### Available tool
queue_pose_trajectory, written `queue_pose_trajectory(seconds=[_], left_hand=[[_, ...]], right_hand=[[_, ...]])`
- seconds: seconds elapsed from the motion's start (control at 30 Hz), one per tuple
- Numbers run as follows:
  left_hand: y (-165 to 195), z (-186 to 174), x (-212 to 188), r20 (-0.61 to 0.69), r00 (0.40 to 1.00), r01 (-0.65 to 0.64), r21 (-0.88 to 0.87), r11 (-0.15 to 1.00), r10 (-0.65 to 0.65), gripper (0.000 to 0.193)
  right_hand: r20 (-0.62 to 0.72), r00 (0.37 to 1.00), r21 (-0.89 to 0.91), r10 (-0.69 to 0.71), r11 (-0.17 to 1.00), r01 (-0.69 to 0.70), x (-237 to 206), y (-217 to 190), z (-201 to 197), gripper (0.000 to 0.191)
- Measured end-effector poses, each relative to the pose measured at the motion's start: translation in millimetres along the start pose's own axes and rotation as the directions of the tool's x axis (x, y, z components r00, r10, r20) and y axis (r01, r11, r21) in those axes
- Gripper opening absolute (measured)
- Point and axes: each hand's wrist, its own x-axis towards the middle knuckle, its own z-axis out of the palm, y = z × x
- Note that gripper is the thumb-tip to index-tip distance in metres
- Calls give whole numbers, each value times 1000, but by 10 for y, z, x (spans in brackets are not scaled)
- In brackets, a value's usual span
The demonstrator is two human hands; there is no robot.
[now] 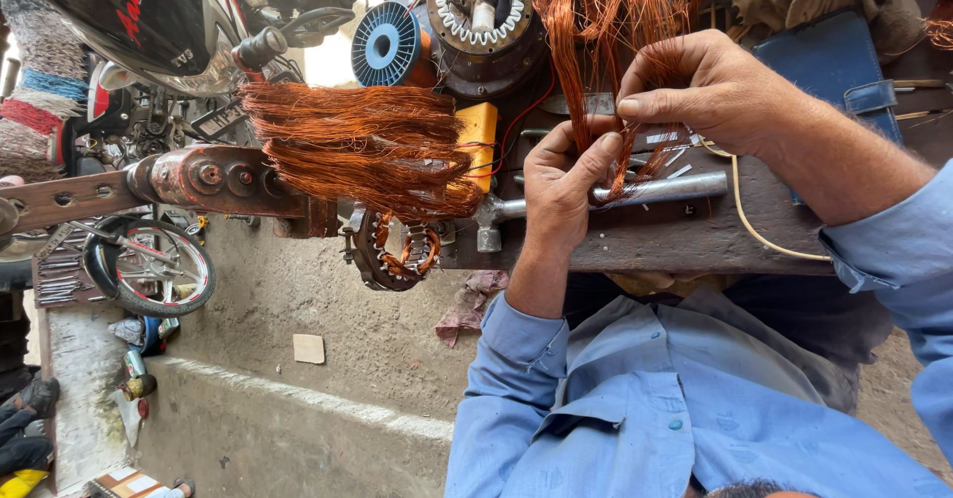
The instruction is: The person holds and twists strands of copper wire with both hands, preparing them for winding onto a motor stator. The hands repeatedly gather, align, and twist the wire bundle while other motor components and tools rest on the workbench.
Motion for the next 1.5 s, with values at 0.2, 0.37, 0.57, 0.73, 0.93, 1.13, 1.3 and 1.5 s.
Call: queue_pose_trajectory(seconds=[0.2,0.37,0.57,0.73,0.93,1.13,1.3,1.5], left_hand=[[-26,-18,10,-2,1000,-18,36,999,18,19],[-57,-40,9,-10,1000,-15,26,1000,15,18],[-30,-28,16,-6,1000,-28,12,1000,28,17],[-14,-27,19,-14,999,-29,25,999,29,17],[-22,-11,7,-9,1000,-26,39,999,27,18],[-23,-20,14,-5,1000,-22,37,999,22,16],[-40,-16,16,-6,1000,-21,55,998,21,14],[-27,-5,8,2,1000,-11,62,998,11,15]], right_hand=[[6,1000,-28,-4,1000,4,3,-10,11,17],[19,1000,-68,-10,998,11,2,-39,23,18],[19,1000,-64,13,998,-12,27,-18,7,11],[46,997,-37,-59,997,61,21,28,-14,15],[52,998,4,-35,999,34,25,53,-20,17],[42,999,2,-13,1000,13,27,32,-8,22],[19,1000,-31,-6,999,7,14,12,22,26],[44,998,-64,-35,997,38,30,-6,26,19]])
